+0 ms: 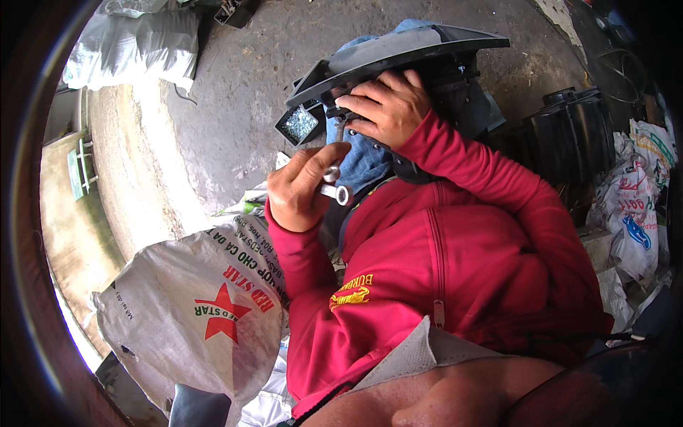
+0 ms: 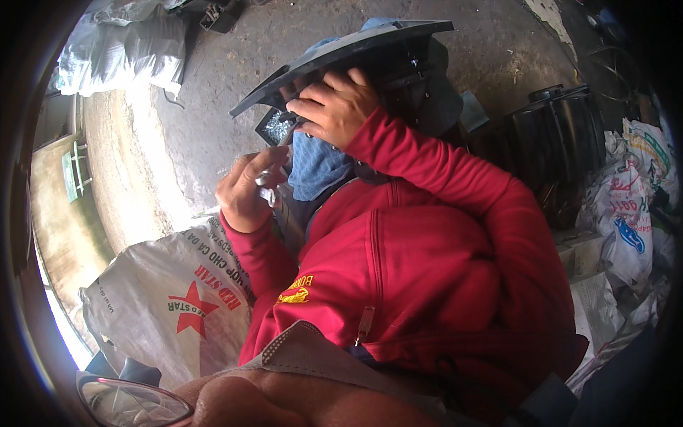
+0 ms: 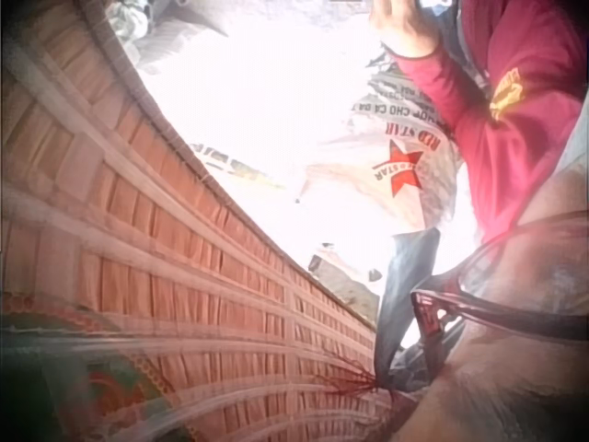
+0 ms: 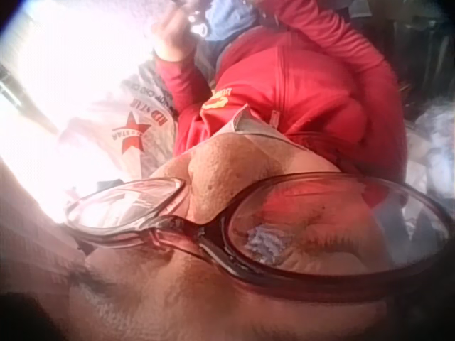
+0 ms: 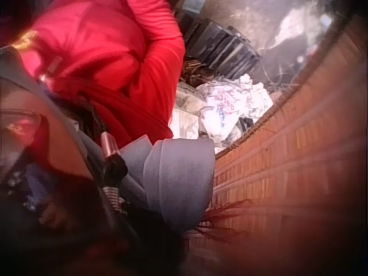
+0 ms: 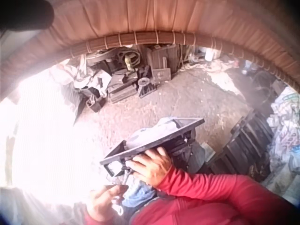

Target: The person sits on the floor and uses a wrench to tighten screws on a black plastic housing. They repeatedly reposition the housing and adjust fasteners with both hands.

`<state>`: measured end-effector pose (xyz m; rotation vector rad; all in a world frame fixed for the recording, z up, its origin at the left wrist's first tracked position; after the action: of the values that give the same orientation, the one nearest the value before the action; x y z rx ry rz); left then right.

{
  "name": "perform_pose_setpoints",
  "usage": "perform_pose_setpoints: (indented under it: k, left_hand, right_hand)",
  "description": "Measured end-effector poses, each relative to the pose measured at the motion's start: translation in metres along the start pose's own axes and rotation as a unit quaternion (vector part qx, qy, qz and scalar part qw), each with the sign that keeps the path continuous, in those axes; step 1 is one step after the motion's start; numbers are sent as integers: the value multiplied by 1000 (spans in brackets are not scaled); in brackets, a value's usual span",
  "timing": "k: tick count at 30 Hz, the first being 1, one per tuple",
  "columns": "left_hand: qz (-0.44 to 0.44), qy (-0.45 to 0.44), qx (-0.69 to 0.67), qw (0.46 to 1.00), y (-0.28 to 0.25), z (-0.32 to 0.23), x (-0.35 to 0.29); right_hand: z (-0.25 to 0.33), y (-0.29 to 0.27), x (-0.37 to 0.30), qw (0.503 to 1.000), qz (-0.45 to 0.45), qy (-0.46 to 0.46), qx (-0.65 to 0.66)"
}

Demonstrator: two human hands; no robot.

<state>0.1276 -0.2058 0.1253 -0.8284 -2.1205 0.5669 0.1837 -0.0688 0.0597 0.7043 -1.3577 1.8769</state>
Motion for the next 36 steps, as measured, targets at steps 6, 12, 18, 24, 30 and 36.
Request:
perform_pose_setpoints:
  k: [6,12,18,24,30,36]
  left_hand:
    - [19,19,-4,1000,4,-15,3]
    - [16,40,9,999,13,-15,2]
    - [51,101,129,985,37,-36,11]
    - [64,115,121,984,55,-28,10]
    - [-89,-183,-260,944,6,35,-23]
    - [-32,-217,77,973,-32,67,-9]
  right_hand:
    - [-1,0,-2,1000,2,0,-2]
    - [0,0,-2,1000,11,-3,-2]
    - [0,4,-5,999,9,-28,-24]
    - [-6,7,-8,996,-63,-50,-41]
    - [-1,0,-1,998,-21,-30,-43]
    - [-5,6,-1,999,-14,-18,-35]
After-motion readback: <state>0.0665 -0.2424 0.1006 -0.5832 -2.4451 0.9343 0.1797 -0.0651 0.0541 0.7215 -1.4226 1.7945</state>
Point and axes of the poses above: each hand's wrist, its own x-axis towards the middle knuckle, its own y-axis out of the palm, z = x × y, the point moved 8 cm from there along x, towards the middle knuckle, and after that the axes turned 12 degrees about -z, right-handed, at the moved point
